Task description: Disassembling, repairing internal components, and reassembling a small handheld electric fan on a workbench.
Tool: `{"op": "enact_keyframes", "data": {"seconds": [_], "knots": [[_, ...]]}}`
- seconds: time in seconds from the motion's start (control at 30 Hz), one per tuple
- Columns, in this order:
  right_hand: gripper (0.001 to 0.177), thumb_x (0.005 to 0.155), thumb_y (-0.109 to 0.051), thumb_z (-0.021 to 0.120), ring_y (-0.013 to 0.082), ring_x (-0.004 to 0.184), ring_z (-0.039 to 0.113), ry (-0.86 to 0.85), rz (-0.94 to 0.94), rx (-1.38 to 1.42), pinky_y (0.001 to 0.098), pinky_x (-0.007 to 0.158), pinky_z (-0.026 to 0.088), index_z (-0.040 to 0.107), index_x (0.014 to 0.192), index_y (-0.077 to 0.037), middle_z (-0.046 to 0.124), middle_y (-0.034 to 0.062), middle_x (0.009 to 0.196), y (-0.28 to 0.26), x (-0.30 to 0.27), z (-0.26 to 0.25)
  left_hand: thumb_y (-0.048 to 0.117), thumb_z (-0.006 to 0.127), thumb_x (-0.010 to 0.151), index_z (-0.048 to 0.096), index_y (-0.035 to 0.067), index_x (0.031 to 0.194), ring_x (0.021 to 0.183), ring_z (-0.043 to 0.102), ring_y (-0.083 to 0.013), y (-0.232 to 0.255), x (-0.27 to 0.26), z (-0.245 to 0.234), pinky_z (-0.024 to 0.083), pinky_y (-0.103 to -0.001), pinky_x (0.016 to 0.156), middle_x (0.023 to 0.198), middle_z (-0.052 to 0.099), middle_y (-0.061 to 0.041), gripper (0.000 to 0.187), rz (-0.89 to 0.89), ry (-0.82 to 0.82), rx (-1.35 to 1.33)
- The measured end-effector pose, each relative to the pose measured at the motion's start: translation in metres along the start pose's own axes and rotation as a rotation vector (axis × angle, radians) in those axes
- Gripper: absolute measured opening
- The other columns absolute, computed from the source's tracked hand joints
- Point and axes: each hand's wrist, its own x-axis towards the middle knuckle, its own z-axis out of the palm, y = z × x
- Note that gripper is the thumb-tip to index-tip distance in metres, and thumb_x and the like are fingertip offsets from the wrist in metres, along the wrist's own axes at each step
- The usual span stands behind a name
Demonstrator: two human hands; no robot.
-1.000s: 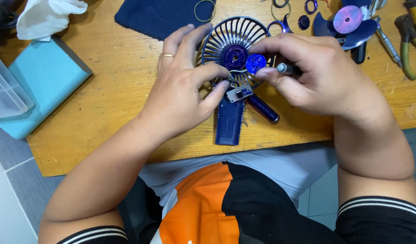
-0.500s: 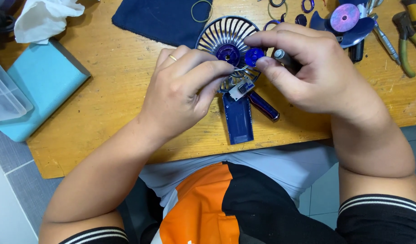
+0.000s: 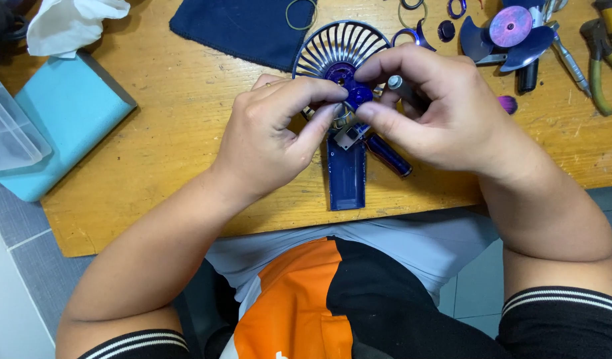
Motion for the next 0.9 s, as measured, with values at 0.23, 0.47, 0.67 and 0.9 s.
{"op": "enact_keyframes", "data": {"seconds": [0.23,0.47,0.67,0.9], "knots": [[0.046,0.107,-0.009,0.093,0.0108,0.087,0.067,-0.014,0.005,0.033,0.0236,0.080,0.055,0.070,0.144,0.002,0.073,0.0097,0.124,0.0054,-0.0023,0.0029,0.002,0.080,0.113,0.081,0.004,0.126,0.107,0.085,-0.0283,-0.0013,-0.0001,-0.0001,0.063,-0.043,0.099,0.118,0.087,-0.010,0.012,-0.022,0.001,-0.024],[0.041,0.111,-0.006,0.084,0.0138,0.087,0.068,-0.051,-0.016,0.026,0.0263,0.082,0.056,0.069,0.148,0.004,0.077,0.0121,0.131,0.0015,-0.0022,0.0019,0.001,0.075,0.115,0.073,0.004,0.123,0.109,0.078,-0.0311,-0.0024,-0.0005,0.0016,0.051,-0.046,0.100,0.119,0.082,-0.010,0.008,0.020,-0.014,0.094],[0.040,0.112,-0.003,0.076,0.0194,0.103,0.074,-0.096,-0.104,0.061,0.0283,0.092,0.060,0.068,0.149,0.009,0.077,0.0188,0.136,0.0025,-0.0004,-0.0025,-0.003,0.066,0.113,0.066,0.006,0.121,0.103,0.072,-0.0340,-0.0025,0.0010,0.0057,0.047,-0.047,0.100,0.112,0.074,-0.009,0.012,0.064,-0.022,0.186],[0.035,0.113,-0.006,0.074,0.0316,0.132,0.078,-0.101,-0.145,0.022,0.0388,0.116,0.059,0.072,0.145,0.009,0.079,0.0229,0.141,-0.0004,0.0029,-0.0045,-0.002,0.066,0.113,0.066,0.007,0.118,0.098,0.071,-0.0325,-0.0043,0.0015,0.0045,0.044,-0.046,0.097,0.109,0.074,-0.007,0.010,0.091,-0.011,0.232]]}}
